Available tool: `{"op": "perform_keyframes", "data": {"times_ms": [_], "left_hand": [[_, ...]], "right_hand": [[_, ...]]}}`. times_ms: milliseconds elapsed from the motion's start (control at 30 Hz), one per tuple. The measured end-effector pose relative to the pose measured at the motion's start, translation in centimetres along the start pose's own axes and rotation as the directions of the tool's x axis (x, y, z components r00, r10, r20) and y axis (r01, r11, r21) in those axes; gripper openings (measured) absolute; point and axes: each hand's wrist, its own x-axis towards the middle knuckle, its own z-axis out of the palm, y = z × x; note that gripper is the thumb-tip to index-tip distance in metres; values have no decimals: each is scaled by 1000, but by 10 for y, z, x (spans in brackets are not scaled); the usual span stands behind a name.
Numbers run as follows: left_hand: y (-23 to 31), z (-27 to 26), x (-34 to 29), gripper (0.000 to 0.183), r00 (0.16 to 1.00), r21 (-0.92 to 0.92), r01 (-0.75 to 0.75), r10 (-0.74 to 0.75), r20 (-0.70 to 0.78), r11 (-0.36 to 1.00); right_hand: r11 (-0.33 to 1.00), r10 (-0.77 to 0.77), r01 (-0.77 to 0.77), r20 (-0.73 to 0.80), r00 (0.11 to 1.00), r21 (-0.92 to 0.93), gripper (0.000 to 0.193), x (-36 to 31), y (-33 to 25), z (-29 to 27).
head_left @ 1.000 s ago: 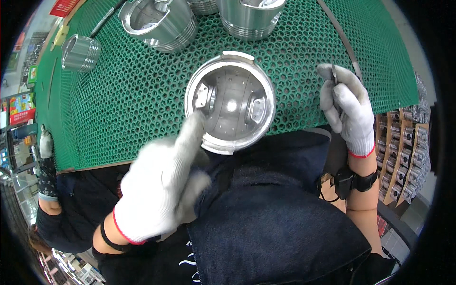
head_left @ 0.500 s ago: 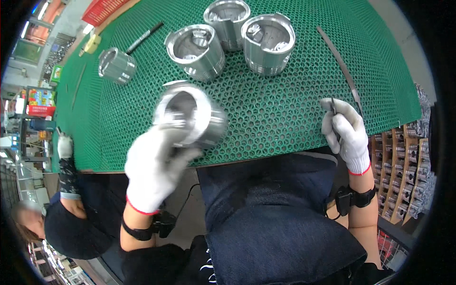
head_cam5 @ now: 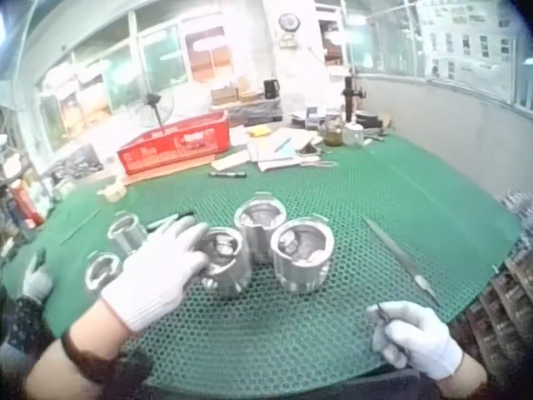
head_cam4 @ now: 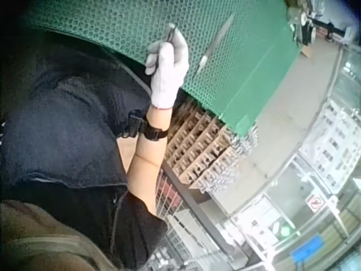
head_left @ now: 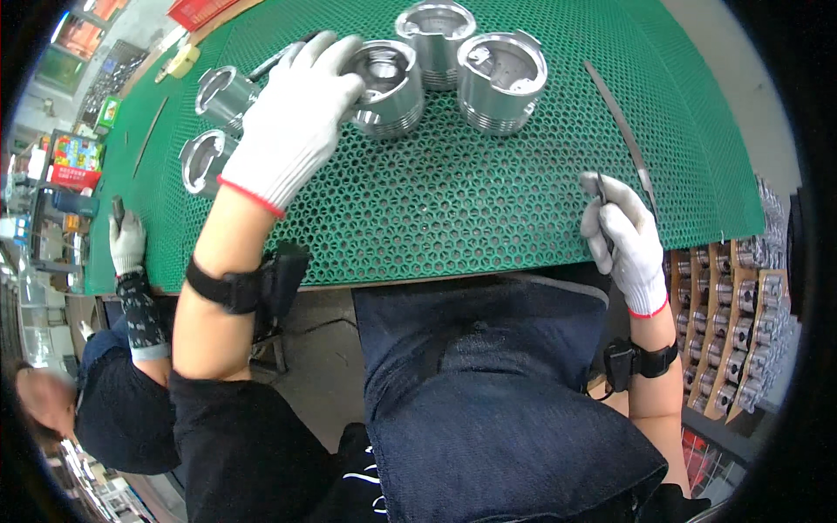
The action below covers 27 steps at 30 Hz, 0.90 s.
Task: Deburring or finishing the edges of metal pistons using a hand file.
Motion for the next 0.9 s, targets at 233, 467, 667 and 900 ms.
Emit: {"op": "perform_keyframes", "data": {"times_ms": [233,467,667,900], "left_hand": [[69,-55,-27,15,988,-581,152,-128,82,800],[87,-32,-12,10,958,-675,195,-286,-24,711],[114,-46,-45,17,967,-575,179,-250,-47,798],[127,-55,-69,38,984,-516,130,-174,-38,847]], "right_hand": [[814,-500,471,3,866,-342,35,17,20,2],[89,-612,637,463,642,-766,30,31,-11,64],[159,-392,532,441,807,-832,39,4,-26,80],[888,381,-262,287,879,-378,33,2,-33,47]]}}
